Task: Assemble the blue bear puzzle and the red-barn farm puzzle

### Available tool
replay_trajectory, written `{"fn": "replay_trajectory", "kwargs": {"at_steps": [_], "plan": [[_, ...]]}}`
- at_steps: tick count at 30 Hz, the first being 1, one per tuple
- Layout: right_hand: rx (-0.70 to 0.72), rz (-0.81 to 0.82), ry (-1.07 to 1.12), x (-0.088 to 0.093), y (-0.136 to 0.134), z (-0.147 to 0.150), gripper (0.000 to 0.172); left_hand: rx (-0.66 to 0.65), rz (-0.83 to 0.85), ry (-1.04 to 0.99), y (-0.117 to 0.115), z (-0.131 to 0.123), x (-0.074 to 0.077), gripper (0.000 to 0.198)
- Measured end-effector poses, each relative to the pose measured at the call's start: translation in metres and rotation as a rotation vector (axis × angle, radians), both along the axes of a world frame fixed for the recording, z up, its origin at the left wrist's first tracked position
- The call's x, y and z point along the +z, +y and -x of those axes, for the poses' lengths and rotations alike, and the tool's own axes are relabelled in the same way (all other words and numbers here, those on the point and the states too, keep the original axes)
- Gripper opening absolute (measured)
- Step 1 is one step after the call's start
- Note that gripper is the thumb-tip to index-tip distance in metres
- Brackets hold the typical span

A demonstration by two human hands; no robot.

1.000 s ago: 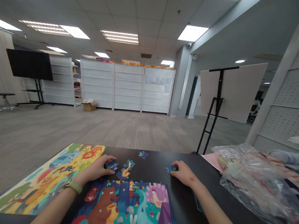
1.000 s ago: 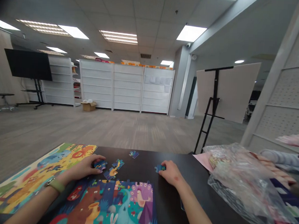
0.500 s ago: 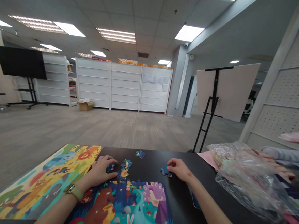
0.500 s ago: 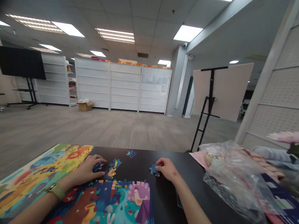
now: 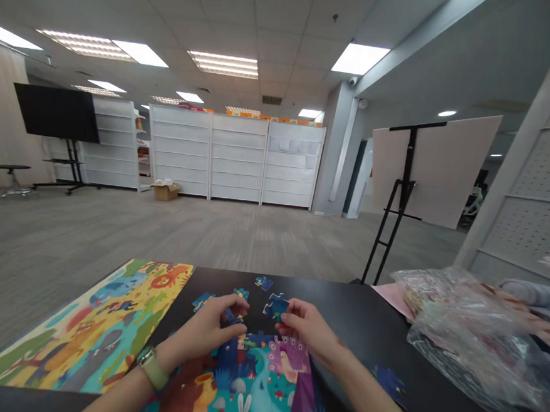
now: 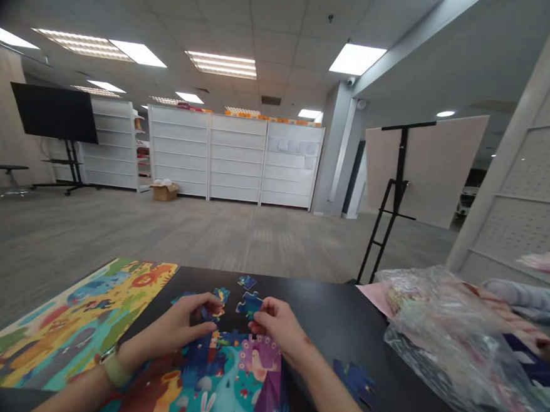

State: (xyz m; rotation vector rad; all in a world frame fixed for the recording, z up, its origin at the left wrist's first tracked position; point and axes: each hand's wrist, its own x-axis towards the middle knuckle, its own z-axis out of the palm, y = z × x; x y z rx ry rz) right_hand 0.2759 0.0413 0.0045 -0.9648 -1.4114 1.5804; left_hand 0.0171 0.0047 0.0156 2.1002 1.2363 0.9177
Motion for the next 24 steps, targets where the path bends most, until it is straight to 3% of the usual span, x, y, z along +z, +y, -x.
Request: {"fn": "replay_trajectory", "kwargs": {"at_steps": [4,7,10,13,17,20,24], "plan": [[0.116,-0.002,-0.068,-0.006,-0.016,0.025,0.04,-0.028,0.12,-0.272,0.0,-0.021,-0.013,0.028],[0.166,-0.041,-0.106,-0.007,-0.016,0.026,0.035,-0.037,0.141,-0.387,0.01,-0.018,-0.02,0.026],[0.093,-0.187,-0.188,-0.004,-0.011,0.017,0.025,0.029,0.102,-0.435,0.022,0.009,-0.012,0.034],[0.019,-0.427,-0.436,0.002,-0.008,0.005,0.018,0.237,-0.002,-0.496,0.032,0.049,0.003,0.049],[0.168,-0.592,-0.686,0.005,-0.011,-0.004,0.041,0.379,0.014,-0.504,0.04,0.087,0.01,0.053],[0.264,-0.596,-0.778,0.004,-0.014,-0.005,0.051,0.345,0.07,-0.421,0.042,0.093,0.006,0.049],[0.302,-0.579,-0.831,0.007,-0.014,-0.01,0.048,0.202,0.224,-0.274,0.038,0.089,0.003,0.038]]}}
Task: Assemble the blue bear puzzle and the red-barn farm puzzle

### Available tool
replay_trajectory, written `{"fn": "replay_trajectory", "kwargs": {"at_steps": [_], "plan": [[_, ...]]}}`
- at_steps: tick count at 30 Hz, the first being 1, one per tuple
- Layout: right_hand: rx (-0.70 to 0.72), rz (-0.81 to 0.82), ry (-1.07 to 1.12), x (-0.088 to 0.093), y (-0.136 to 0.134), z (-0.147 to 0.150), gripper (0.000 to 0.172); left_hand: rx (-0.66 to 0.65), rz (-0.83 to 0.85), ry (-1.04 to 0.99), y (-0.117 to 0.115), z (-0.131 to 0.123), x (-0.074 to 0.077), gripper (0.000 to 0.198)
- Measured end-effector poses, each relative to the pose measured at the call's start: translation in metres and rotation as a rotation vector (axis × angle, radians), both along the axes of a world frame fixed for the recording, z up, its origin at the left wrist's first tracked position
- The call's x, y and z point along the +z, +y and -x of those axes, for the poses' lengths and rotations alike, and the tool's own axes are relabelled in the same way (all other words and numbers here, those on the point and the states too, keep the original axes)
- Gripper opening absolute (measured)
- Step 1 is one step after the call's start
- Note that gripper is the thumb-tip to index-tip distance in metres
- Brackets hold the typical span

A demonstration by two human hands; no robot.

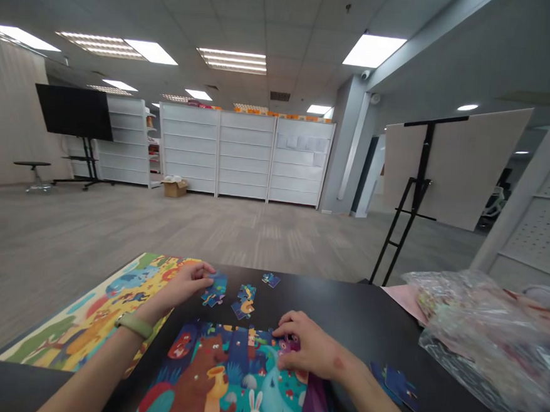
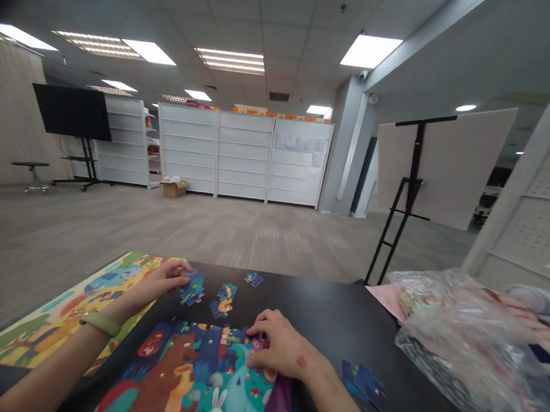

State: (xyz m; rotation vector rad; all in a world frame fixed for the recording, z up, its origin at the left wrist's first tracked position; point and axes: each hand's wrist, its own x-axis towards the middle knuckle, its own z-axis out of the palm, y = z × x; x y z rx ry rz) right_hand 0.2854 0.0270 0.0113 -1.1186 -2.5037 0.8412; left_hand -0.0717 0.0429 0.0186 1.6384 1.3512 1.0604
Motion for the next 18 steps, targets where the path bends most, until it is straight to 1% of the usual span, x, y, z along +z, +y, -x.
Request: {"fn": "replay_trajectory", "kwargs": {"at_steps": [3,5,7,11,13,16,18], "plan": [[0.021,-0.003,-0.026,0.005,0.0,-0.008,0.04,-0.094,0.088,0.064,-0.003,0.002,-0.002,0.032],[0.025,0.002,-0.046,0.009,-0.001,-0.013,0.039,-0.137,0.133,0.105,-0.004,0.006,-0.006,0.03],[0.01,0.023,-0.062,0.013,-0.003,-0.016,0.038,-0.159,0.159,0.137,-0.004,0.009,-0.011,0.029],[-0.005,0.04,-0.075,0.016,-0.004,-0.016,0.04,-0.156,0.16,0.16,0.0,0.012,-0.018,0.03],[0.0,0.037,-0.075,0.016,-0.004,-0.016,0.041,-0.15,0.147,0.153,0.001,0.01,-0.018,0.031],[-0.009,0.043,-0.071,0.015,-0.004,-0.016,0.042,-0.144,0.118,0.111,-0.001,0.004,-0.013,0.032],[-0.012,0.044,-0.071,0.013,-0.003,-0.017,0.043,-0.142,0.111,0.049,-0.004,0.0,-0.008,0.042]]}}
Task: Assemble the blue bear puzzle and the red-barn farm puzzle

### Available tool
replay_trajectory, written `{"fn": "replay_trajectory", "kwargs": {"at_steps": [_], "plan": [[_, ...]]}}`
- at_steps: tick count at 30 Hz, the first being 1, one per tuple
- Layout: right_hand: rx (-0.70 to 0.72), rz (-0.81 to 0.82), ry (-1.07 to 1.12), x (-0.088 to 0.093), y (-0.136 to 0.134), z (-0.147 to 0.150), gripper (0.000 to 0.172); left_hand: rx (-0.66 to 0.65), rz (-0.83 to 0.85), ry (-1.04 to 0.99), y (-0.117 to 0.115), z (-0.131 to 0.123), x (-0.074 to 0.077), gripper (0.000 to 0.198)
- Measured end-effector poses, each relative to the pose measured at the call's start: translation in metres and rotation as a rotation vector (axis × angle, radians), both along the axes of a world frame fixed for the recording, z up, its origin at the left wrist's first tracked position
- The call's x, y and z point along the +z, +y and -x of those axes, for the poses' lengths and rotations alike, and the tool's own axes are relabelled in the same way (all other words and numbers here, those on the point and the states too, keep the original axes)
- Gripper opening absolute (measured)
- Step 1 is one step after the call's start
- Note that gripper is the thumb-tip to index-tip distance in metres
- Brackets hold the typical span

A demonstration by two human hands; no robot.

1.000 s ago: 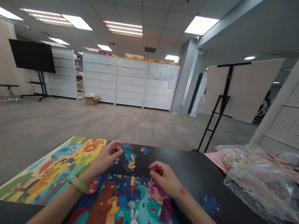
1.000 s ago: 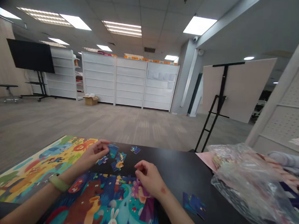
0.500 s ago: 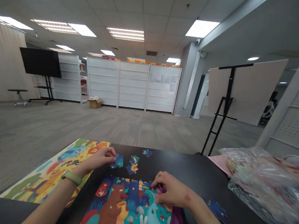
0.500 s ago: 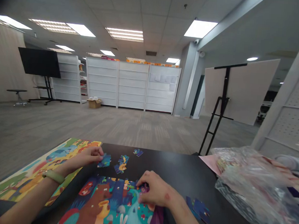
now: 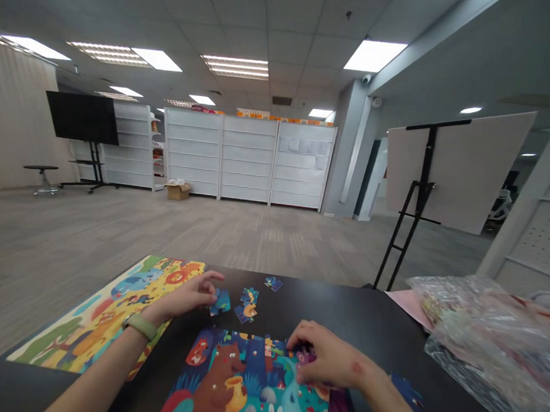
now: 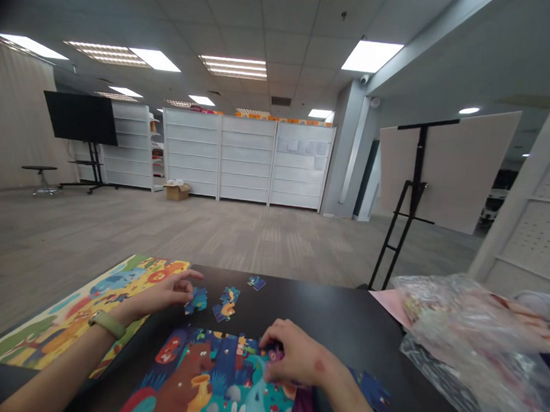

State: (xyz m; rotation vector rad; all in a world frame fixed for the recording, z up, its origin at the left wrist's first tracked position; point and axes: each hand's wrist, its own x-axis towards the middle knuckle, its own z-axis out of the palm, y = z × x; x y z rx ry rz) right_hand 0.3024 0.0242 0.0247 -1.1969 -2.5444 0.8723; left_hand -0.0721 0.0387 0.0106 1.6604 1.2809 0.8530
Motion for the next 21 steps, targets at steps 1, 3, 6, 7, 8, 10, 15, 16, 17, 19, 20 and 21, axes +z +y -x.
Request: {"fn": "replay_trajectory", "kwargs": {"at_steps": [1,3,6,7,8,10,15,16,17,19,20,21], "plan": [[0.002,-0.003,0.001,-0.001,0.001,-0.001,0.043,0.001,0.017,-0.038,-0.002,-0.002,0.002,0.048],[0.009,-0.012,0.0,-0.004,0.002,-0.002,0.044,-0.002,0.079,-0.107,-0.005,-0.005,0.006,0.054],[0.022,-0.018,-0.001,-0.005,0.003,-0.003,0.044,-0.008,0.138,-0.117,-0.006,-0.008,0.007,0.043],[0.027,-0.015,-0.004,-0.005,0.003,-0.003,0.044,-0.005,0.128,-0.105,-0.005,-0.009,0.007,0.037],[0.028,-0.012,-0.006,-0.005,0.003,-0.002,0.044,0.0,0.11,-0.091,-0.004,-0.009,0.006,0.033],[0.026,-0.009,-0.008,-0.004,0.003,-0.002,0.044,0.013,0.072,-0.076,-0.002,-0.008,0.004,0.027],[0.01,-0.005,-0.009,-0.004,0.002,-0.001,0.043,0.004,0.049,-0.079,0.002,-0.007,-0.002,0.022],[0.008,-0.003,-0.014,-0.004,0.002,-0.001,0.044,0.0,0.053,-0.083,0.002,-0.007,-0.003,0.024],[0.009,-0.001,-0.02,-0.004,0.002,-0.001,0.044,-0.004,0.059,-0.087,0.001,-0.008,-0.003,0.027],[0.012,-0.003,-0.027,-0.004,0.002,-0.001,0.044,-0.014,0.072,-0.102,-0.001,-0.009,-0.002,0.037],[0.013,-0.004,-0.028,-0.004,0.002,-0.001,0.044,-0.022,0.077,-0.109,-0.002,-0.009,-0.001,0.042],[0.013,-0.006,-0.026,-0.004,0.002,-0.001,0.044,-0.031,0.078,-0.111,-0.002,-0.01,-0.001,0.046]]}}
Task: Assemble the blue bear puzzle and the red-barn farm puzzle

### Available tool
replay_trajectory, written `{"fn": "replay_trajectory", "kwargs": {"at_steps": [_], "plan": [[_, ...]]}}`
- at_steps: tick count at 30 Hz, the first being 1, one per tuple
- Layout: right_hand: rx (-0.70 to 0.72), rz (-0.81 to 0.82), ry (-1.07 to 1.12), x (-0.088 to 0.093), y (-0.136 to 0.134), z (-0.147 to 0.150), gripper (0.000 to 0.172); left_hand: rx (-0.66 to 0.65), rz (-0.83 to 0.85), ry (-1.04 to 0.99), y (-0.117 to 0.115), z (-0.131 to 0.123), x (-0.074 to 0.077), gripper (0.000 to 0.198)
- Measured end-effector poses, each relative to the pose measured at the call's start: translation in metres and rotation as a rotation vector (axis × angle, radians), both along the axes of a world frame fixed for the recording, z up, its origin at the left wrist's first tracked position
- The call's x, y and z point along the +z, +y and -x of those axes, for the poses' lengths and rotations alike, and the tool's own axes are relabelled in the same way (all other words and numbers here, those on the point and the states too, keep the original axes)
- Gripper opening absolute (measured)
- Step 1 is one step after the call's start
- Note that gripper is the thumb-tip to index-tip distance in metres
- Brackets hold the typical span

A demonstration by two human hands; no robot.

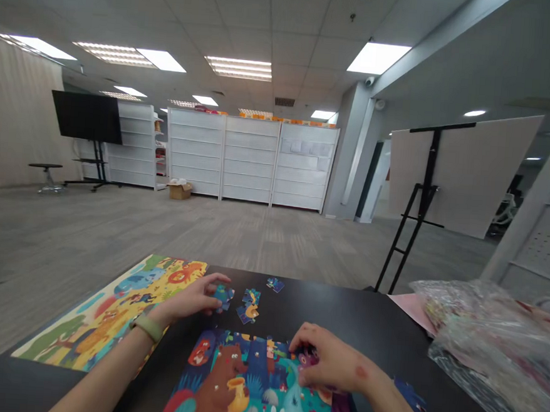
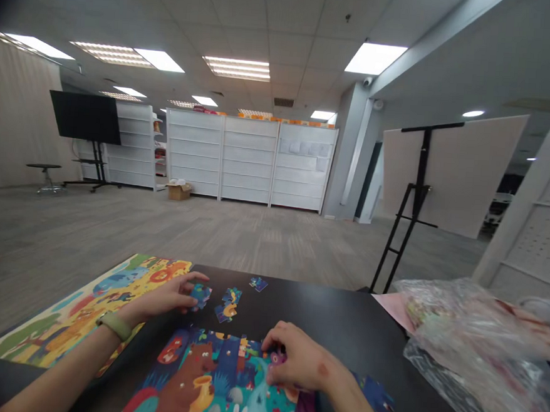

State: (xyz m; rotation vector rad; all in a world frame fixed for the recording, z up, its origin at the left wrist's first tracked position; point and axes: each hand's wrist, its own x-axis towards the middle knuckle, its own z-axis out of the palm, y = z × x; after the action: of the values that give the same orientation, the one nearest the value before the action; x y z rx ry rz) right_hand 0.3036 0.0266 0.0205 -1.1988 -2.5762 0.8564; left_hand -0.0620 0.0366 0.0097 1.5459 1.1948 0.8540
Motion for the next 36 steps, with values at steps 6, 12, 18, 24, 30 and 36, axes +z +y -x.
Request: {"fn": "replay_trajectory", "kwargs": {"at_steps": [6,12,18,24,30,36], "plan": [[-0.002,0.008,0.007,0.002,-0.002,0.0,0.043,0.004,-0.062,0.059,0.005,0.0,-0.006,0.03],[0.009,-0.001,0.0,0.002,-0.001,0.0,0.042,-0.021,-0.066,0.052,0.01,0.001,-0.017,0.032],[0.003,-0.009,0.003,0.002,-0.002,0.001,0.043,-0.026,-0.022,0.051,0.005,-0.001,-0.012,0.05],[0.006,-0.001,-0.004,0.003,-0.002,0.0,0.043,-0.005,0.011,0.064,0.0,-0.009,-0.005,0.037],[-0.004,0.002,-0.009,0.005,-0.004,0.001,0.042,-0.09,-0.039,0.08,-0.004,-0.014,-0.004,0.042],[-0.005,0.007,-0.009,0.008,-0.006,0.002,0.041,-0.122,-0.084,0.028,-0.003,-0.016,-0.008,0.048]]}}
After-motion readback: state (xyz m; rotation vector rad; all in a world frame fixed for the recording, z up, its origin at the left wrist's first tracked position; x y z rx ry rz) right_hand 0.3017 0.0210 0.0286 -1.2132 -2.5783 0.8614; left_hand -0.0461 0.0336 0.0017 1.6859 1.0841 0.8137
